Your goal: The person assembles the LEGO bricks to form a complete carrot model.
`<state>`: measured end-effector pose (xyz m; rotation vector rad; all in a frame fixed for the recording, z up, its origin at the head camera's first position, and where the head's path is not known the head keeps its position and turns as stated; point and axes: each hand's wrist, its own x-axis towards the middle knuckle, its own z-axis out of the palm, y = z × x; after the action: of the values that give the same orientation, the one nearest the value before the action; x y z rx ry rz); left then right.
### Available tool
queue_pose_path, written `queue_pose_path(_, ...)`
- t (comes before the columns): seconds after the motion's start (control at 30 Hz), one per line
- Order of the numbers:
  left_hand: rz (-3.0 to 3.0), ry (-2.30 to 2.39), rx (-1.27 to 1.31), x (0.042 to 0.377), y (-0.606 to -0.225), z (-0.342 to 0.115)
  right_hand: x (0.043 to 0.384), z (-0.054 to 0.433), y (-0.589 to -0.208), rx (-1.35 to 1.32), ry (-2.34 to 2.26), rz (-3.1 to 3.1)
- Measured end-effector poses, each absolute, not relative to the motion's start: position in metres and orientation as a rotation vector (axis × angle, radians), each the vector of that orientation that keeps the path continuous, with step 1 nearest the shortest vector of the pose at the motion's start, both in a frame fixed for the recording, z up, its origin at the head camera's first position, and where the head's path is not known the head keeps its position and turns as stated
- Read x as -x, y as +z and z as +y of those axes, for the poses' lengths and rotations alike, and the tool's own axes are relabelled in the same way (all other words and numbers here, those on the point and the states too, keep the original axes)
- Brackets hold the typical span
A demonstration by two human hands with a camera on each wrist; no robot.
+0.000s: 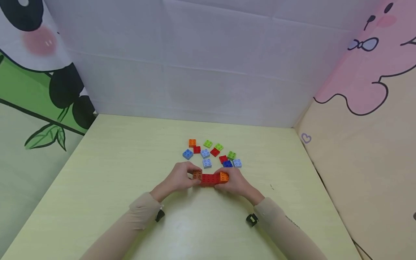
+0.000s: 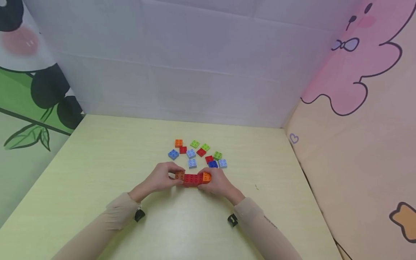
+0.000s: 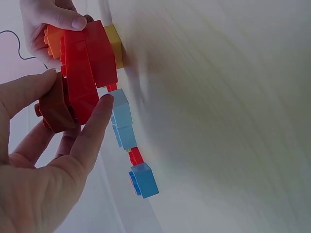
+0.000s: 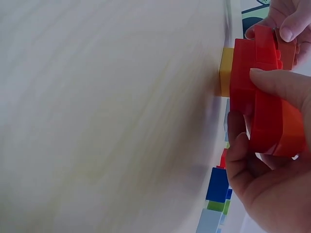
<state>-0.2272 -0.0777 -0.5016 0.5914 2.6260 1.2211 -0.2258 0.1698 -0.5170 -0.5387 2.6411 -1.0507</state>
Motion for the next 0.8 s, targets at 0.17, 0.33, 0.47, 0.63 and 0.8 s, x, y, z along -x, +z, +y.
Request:
queue_pose_path(0.17, 2.615, 1.225, -0.59, 0.226, -0.501, -0.077, 0.226, 0.169, -0.516, 0.564, -1.076, 2.631)
queue_pose_path(0.33, 2.61, 1.225, -0.578, 0.227, -0.5, -0.077, 0.226, 0.167, -0.516, 0.53, -1.085, 2.633)
queue_pose_path(0.47, 2.602, 1.225, -0.569, 0.228, -0.5, -0.077, 0.225, 0.163, -0.515, 0.523, -1.072, 2.677)
queue_pose_path(0.63, 2.587, 1.211, -0.557, 0.228, -0.499, -0.077, 0.224, 0.159, -0.515, 0.543, -1.048, 2.712)
queue_pose_path(0.8, 2.582, 1.181, -0.534, 0.228, -0.499, -0.076, 0.223, 0.157, -0.515, 0.551, -1.058, 2.708)
